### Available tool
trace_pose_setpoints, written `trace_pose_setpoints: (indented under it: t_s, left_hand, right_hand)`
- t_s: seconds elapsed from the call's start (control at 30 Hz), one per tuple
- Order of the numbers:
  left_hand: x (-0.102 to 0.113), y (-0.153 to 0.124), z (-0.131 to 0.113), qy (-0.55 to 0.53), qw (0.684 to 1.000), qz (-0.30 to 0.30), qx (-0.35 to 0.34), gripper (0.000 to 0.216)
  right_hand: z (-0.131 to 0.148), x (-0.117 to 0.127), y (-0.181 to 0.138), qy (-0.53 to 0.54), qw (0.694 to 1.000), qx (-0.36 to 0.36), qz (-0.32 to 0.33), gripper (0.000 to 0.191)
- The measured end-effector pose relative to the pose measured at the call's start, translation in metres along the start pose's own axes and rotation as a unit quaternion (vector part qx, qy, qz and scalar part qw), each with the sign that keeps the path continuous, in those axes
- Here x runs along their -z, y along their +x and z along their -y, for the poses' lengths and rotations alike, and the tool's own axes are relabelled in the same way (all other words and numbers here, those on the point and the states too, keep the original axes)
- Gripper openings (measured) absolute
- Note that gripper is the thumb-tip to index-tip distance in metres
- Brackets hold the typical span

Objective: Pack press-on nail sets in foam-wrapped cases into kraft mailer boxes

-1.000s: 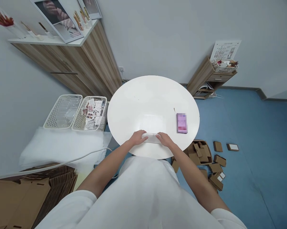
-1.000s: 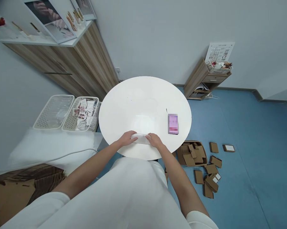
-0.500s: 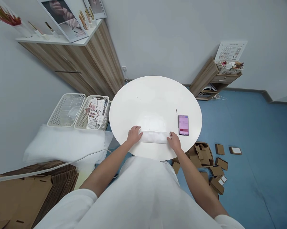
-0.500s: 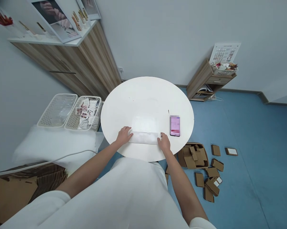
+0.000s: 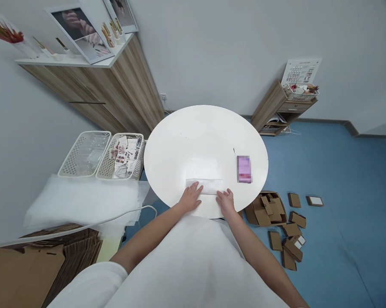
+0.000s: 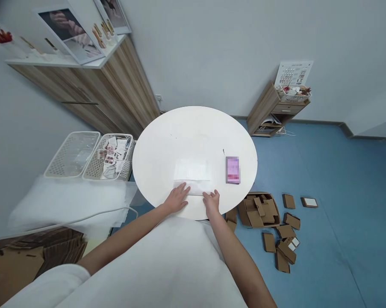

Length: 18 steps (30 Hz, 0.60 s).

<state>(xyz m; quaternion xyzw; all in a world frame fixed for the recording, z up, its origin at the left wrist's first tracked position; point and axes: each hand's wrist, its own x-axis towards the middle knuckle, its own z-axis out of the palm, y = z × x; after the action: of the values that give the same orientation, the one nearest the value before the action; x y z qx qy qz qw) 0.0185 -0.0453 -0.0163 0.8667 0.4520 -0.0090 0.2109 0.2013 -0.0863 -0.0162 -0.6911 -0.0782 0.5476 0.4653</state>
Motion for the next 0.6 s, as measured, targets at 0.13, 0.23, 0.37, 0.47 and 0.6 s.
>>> trace_pose_setpoints:
  t_s: [0.13,0.23,0.37,0.47,0.6]
  left_hand:
    - [-0.001,0.001,0.005,-0.009,1.000,0.011,-0.008,0.064]
    - [-0.001,0.002,0.006,-0.019,1.000,0.010,-0.014,0.066]
    - [0.001,0.003,0.004,-0.040,0.999,0.008,-0.028,0.065]
    - [0.002,0.003,-0.002,-0.056,0.996,0.016,-0.063,0.063]
    - [0.001,0.004,-0.011,-0.058,0.993,0.029,-0.096,0.063]
  right_hand:
    - [0.014,-0.006,0.016,-0.058,0.998,0.035,-0.009,0.084]
    - [0.022,-0.009,0.025,-0.123,0.991,0.047,0.026,0.069]
    - [0.026,-0.007,0.027,-0.159,0.983,0.061,0.066,0.035]
    - [0.026,0.004,0.022,-0.165,0.982,0.067,0.061,0.028]
    - [0.026,0.019,0.014,-0.157,0.983,0.076,0.051,0.025]
